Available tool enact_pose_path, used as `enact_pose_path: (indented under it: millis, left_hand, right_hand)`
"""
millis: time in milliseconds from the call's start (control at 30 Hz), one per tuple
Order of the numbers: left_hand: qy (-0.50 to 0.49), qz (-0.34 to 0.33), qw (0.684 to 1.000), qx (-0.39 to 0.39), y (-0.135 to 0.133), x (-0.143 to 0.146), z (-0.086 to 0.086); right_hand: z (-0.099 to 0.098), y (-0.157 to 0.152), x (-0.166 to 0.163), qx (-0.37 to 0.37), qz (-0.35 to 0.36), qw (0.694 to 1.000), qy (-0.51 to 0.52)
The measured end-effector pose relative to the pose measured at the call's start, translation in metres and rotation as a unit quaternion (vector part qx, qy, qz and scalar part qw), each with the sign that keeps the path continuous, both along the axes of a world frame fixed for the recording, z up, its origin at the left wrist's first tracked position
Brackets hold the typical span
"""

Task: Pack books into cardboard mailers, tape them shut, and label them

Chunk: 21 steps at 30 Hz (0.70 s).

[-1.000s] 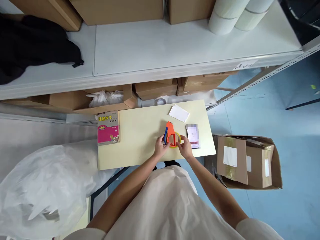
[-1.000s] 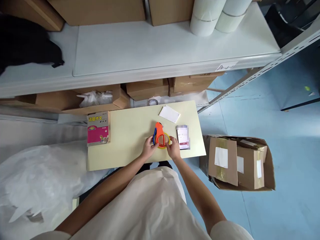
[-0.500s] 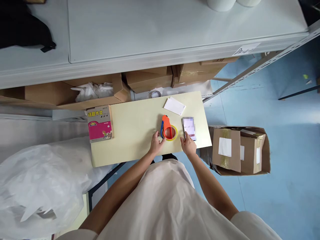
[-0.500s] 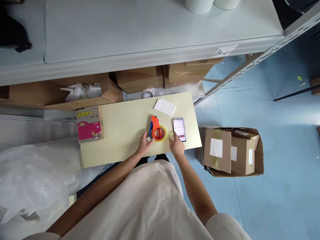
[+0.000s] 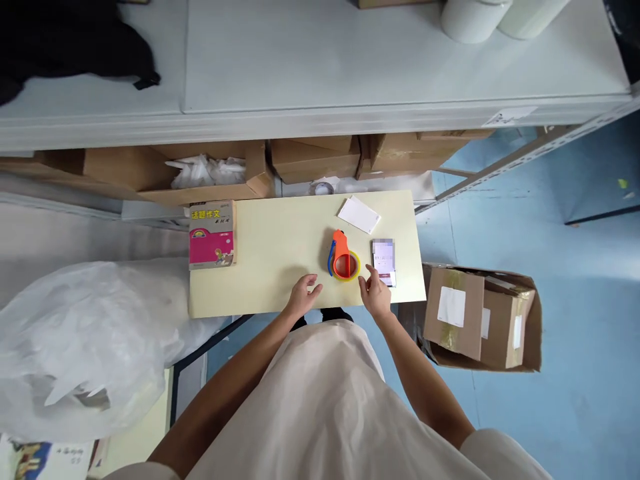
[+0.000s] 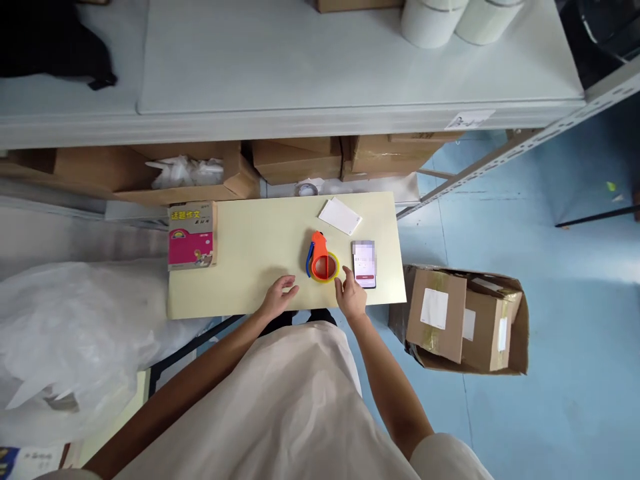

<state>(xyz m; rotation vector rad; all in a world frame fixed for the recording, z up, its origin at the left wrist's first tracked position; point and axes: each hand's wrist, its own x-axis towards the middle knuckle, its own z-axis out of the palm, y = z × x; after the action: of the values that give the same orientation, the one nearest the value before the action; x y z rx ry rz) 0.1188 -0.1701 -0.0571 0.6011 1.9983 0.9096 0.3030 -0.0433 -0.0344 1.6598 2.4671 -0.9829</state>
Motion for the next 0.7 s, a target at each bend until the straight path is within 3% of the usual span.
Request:
enact_pose_path:
  millis: [200, 400, 567, 700]
  left_hand:
    - [0.005, 0.026, 1.000, 0.008, -0.041, -0.026, 0.023]
    - [0.104, 0.085, 0.991, -0.010, -0.118, -0.047, 0.064]
    - [0.147, 0.161, 0.976, -0.007, -0.202, -0.043, 0.093]
    - [0.173, 0.257, 0.951, -0.006, -0.284, -0.033, 0.096]
  right_hand:
    - [0.016, -0.005, -0.058, 0.013, 0.139, 0.988, 0.058]
    - [0.027, -0.033, -0.125, 0.014, 0.307, 0.948, 0.085]
    - [0.034, -0.088, -0.173, 0.044, 0.429, 0.896, 0.106]
    - [0.043, -0.160, -0.211, 0.042, 0.507, 0.852, 0.122]
